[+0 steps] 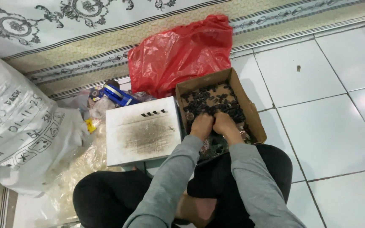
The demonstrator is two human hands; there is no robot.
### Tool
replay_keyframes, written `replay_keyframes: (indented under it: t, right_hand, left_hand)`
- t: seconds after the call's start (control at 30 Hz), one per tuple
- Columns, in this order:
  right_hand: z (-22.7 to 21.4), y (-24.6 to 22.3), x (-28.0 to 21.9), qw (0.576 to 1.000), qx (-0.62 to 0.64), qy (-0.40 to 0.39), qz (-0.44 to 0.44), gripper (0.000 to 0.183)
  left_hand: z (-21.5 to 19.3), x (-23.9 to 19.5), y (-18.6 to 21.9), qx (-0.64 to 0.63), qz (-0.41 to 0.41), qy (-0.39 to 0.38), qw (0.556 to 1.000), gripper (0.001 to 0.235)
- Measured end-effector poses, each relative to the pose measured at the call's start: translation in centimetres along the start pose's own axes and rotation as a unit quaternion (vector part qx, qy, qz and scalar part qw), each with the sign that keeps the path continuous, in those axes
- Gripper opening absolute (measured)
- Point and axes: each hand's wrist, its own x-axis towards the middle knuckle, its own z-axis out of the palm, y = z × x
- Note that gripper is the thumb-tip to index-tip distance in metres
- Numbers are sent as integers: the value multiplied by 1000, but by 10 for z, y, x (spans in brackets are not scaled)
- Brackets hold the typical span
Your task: The person sits on the floor and repeatedly picks small black plastic parts from a cardboard box. They place the parts one by one onto a white rectangular surface, forming a row. The person continues this process throughout the clip.
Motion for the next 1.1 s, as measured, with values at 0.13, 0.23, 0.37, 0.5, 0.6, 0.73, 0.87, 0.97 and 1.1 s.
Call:
replay_keyframes:
  t: [0.13, 0.23, 0.37, 0.5, 0.6, 0.73, 0.87, 0.97, 1.1]
  right_hand:
    - [-6, -15, -12, 1000, 2, -13, 15, 47]
    - [-4, -9, -10, 1000, 14, -11, 23, 45]
    - [0, 0, 5, 996, 87, -5, 26, 46]
    - [-15, -8, -8, 988, 146, 26, 39, 44]
    - [16, 36, 45, 981, 178, 49, 59, 48]
    - [9, 38, 35, 971, 212, 68, 82, 51]
    - [10, 51, 35, 973, 182, 95, 100, 54]
    - [10, 48, 27, 962, 228, 79, 128, 66]
    - [-7, 15, -14, 900, 398, 71, 163, 83]
  left_hand:
    - [-1, -11, 5, 80, -3, -4, 997, 15]
    - [-16, -16, 5, 4, -96, -20, 995, 15]
    - [-32, -7, -3, -448, -250, -6, 858, 23]
    - [-26, -7, -1, -565, -331, 24, 755, 28]
    - [-68, -13, 20, -592, -356, -7, 723, 39]
    - [-63, -10, 20, -661, -368, 25, 653, 40]
    - [-47, -10, 19, -648, -348, 12, 678, 41]
    - [-50, -11, 21, -616, -316, 18, 722, 36]
    - [-88, -16, 28, -563, -277, 43, 778, 30]
